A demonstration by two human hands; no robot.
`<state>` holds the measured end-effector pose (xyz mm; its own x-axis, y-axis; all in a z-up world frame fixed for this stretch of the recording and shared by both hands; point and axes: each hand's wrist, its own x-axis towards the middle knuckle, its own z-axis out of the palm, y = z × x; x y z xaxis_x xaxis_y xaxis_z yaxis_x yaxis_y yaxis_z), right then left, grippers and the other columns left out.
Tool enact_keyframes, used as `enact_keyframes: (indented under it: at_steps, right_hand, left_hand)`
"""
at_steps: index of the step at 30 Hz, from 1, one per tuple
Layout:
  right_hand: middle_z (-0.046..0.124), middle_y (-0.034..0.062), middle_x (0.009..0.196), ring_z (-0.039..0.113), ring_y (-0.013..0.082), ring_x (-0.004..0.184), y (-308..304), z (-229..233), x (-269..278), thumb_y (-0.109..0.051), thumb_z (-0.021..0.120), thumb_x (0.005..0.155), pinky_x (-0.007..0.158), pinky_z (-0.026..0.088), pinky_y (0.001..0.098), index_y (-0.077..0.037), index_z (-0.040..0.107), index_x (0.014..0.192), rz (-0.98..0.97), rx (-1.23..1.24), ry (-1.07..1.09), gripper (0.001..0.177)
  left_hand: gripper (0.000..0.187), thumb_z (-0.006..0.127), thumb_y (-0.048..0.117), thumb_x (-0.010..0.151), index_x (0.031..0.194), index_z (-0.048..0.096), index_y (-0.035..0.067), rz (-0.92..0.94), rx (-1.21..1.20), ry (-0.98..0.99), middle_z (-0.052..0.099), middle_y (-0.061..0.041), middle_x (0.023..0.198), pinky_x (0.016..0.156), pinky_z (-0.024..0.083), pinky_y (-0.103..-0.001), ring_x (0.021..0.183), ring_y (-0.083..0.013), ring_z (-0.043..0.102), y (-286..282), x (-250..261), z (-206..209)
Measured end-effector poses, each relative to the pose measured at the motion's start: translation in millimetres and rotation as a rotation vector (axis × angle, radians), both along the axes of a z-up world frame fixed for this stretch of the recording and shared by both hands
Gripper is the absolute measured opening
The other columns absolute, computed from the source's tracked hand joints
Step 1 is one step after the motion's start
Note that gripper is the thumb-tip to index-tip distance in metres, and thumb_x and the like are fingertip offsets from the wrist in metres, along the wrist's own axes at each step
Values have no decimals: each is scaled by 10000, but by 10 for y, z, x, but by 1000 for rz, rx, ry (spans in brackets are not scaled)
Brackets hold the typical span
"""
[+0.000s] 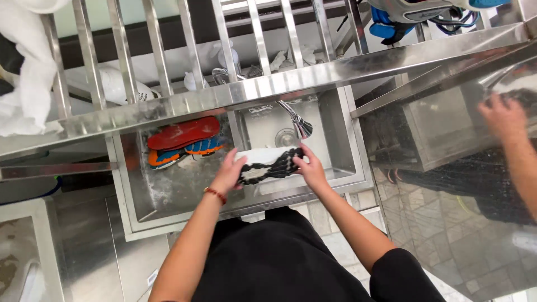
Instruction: Cleaning a white sneaker using a shoe washing machine and hand tools at a shoe repair store.
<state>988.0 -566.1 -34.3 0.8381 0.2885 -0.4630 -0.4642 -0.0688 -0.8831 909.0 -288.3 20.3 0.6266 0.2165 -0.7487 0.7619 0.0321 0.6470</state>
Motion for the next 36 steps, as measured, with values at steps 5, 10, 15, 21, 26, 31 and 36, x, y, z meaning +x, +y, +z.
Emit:
enact_keyframes:
  at_steps: [5, 10, 15, 21, 26, 31, 36]
  right_hand:
    - [541, 165, 1349, 628, 290, 1107, -638, -664, 462, -304, 773, 814, 944, 531, 396, -169, 378, 1586, 258, -446, -232, 877]
    - [338, 210, 1508, 402, 392, 1345, -303, -11, 537, -491, 923, 620, 1074, 403, 556, -225, 214, 1600, 760, -903, -293, 1239]
    - [441, 121, 1514, 383, 367, 1422, -76, -794, 378, -573, 877, 645, 1112, 313, 690, -220, 273, 1591, 1163, -1049, -961, 1177]
    - [643, 108, 1407, 568, 321, 1337, -21, -1481, 940, -771, 629, 800, 1136, 407, 530, -132, 639, 1373, 1186, -989, -345, 858]
    - [679, 191, 1335, 605, 368, 1286, -169, -2377, 961, -880, 465, 829, 1105, 446, 425, -103, 782, 1214, 917, -900, -84, 923]
    - [631, 250, 1361, 586, 348, 1291, -184, -2557, 853, -865, 619, 801, 1087, 432, 403, -34, 697, 1301, 547, -715, 148, 974]
    - [672, 143, 1312, 624, 249, 1165, 59, -1792, 871, -576, 788, 713, 976, 482, 385, -202, 489, 1503, 101, -407, 190, 924]
  left_hand:
    - [724, 597, 512, 941, 1582, 398, 240, 100, -151, 135, 681, -64, 1163, 504, 534, -312, 790, -186, 628, -837, 361, -974]
    - [729, 602, 517, 948, 1603, 398, 270, 181, -321, 220, 647, -95, 1094, 604, 549, -343, 771, -212, 587, -926, 205, -1898]
    - [779, 642, 431, 925, 1596, 279, 273, 389, -482, 201, 617, -86, 1282, 884, 577, -417, 1012, -280, 689, -883, 20, -1762]
    - [515, 679, 299, 978, 1432, 569, 83, 149, 31, -184, 677, -158, 1286, 875, 537, -347, 1115, -178, 647, -560, -374, -1658]
    - [400, 600, 250, 982, 1347, 622, 87, 358, -26, -119, 740, -89, 1201, 791, 549, -300, 1030, -155, 704, -299, -535, -936]
    - [363, 590, 229, 991, 1321, 634, 84, 483, 15, -112, 748, -72, 1189, 783, 558, -294, 1019, -146, 720, -177, -867, -919]
    - [338, 571, 197, 999, 1304, 643, 70, 595, 39, -76, 747, -71, 1176, 791, 569, -297, 1005, -149, 720, -141, -1059, -850]
